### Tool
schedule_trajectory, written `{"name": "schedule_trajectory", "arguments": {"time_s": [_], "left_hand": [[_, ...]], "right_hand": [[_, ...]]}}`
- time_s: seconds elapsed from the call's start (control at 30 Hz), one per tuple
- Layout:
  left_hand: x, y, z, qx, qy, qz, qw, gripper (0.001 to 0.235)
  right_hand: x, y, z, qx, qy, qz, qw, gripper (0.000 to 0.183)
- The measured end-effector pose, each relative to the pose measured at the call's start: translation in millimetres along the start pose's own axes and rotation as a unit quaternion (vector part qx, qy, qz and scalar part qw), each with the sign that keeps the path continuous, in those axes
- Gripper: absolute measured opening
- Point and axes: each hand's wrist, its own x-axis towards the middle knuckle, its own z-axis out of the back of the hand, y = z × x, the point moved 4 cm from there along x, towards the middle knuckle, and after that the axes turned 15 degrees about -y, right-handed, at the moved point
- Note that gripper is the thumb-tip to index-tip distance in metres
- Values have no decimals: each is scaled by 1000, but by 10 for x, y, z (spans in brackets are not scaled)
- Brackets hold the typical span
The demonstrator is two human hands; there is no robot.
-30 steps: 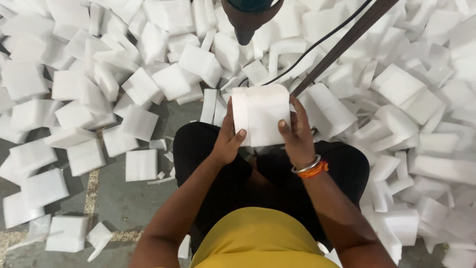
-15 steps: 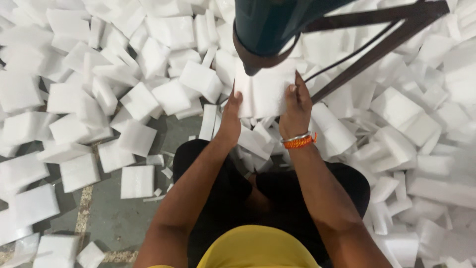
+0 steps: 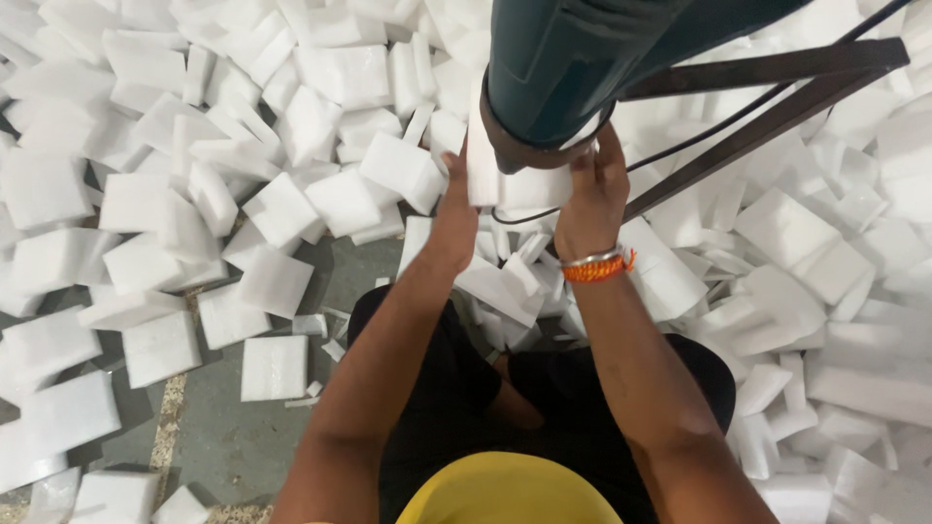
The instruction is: The person sits on the floor surrounded by white foam pieces and repeatedly picks up two pieces, aligns them, and presses them together under a stationary heat gun to bond them. The person then places the joined pieces aside and repeats the process with new pieces.
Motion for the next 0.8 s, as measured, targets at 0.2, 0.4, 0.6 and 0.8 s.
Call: {"name": "schedule_trajectory", "arguments": {"time_s": [0.2, 0.4, 0.6, 0.8], "left_hand": [[-557, 298, 70, 1, 70, -175, 982, 65], [-1160, 396, 304, 252, -29, -445, 859, 54], [-1637, 353, 325, 288, -2, -471, 834, 58], [-1859, 438, 350, 329, -8, -442, 834, 60]], "right_hand": [[-572, 171, 332, -81, 15, 26, 996, 55], [-1054, 345, 722, -187, 36, 78, 979, 52], [-1371, 272, 1004, -147, 36, 12, 988, 53], [-1569, 152, 1243, -126, 32, -23, 991, 53]]}}
